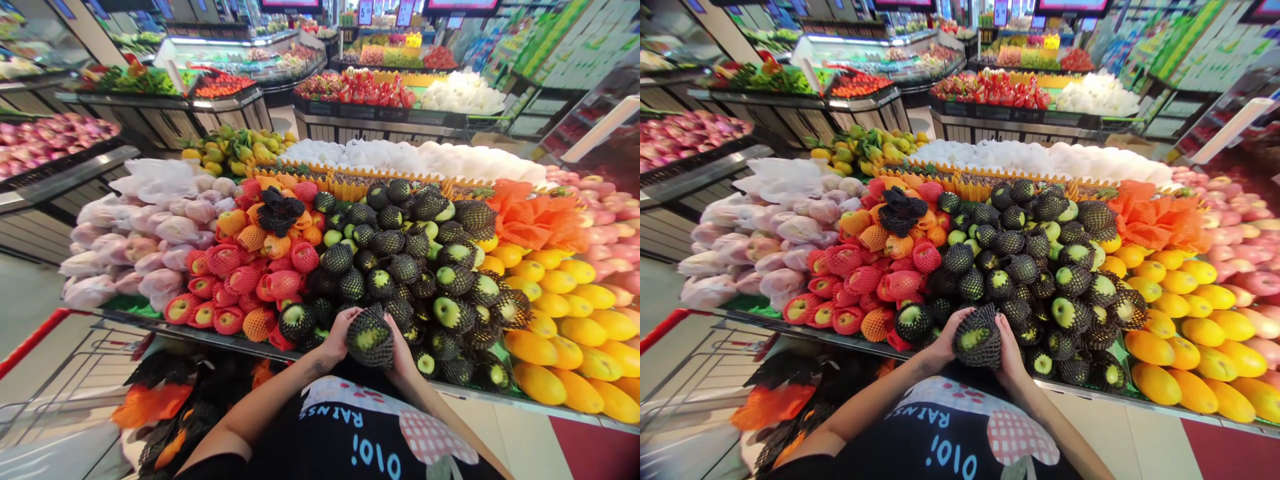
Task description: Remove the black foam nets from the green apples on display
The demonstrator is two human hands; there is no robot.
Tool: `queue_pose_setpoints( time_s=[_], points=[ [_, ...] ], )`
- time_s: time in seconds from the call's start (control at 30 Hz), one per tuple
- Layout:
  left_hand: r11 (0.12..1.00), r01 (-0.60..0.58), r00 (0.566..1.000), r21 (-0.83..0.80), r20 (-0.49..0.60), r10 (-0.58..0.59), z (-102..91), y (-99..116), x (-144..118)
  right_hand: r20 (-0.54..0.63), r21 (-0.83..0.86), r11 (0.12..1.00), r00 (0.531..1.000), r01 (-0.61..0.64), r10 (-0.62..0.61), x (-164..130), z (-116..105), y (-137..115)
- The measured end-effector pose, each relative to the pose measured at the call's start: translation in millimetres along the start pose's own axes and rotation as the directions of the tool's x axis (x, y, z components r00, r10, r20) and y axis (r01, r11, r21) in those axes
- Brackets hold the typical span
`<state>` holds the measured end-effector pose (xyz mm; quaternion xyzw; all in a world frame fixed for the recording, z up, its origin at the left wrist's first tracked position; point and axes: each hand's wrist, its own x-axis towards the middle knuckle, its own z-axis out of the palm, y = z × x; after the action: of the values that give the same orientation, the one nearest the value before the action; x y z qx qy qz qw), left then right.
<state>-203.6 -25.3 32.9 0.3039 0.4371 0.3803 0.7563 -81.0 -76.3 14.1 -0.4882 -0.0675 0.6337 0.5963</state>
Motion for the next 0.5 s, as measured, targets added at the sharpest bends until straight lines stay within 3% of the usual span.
queue_pose_setpoints(
  time_s=[0.07, 0.13, 0.23, 0.3, 0.33, 0.5],
  points=[
    [0.988, -0.092, 0.996, 0.12, 0.028, 0.089, -3.1, 1.8, -1.6, 0.023, 0.048, 0.996, 0.997, -0.072, 0.071, -0.5, 0.3, 0.9],
    [0.919, -0.264, 0.964, 0.292, 0.085, 0.25, -7.2, 8.9, -5.5, 0.043, 0.071, 0.992, 0.993, -0.108, 0.105, 0.1, 0.6, 1.6],
    [0.681, -0.542, 0.84, 0.492, 0.328, 0.433, -15.2, 22.3, -14.6, 0.03, 0.082, 0.993, 0.996, -0.089, 0.087, 2.0, -0.2, 1.7],
    [0.576, -0.636, 0.768, 0.514, 0.501, 0.4, -20.6, 28.4, -20.8, 0.014, 0.089, 0.994, 0.998, -0.059, 0.058, 1.9, -1.0, 0.4],
    [0.559, -0.649, 0.751, 0.516, 0.55, 0.365, -22.8, 30.0, -23.2, 0.009, 0.092, 0.995, 0.999, -0.041, 0.04, 1.1, -1.1, -0.7],
    [0.588, -0.617, 0.774, 0.523, 0.54, 0.331, -27.5, 31.1, -25.7, -0.066, 0.076, 0.996, 0.997, 0.036, -0.031, -5.8, -0.1, -6.6]
  ],
)
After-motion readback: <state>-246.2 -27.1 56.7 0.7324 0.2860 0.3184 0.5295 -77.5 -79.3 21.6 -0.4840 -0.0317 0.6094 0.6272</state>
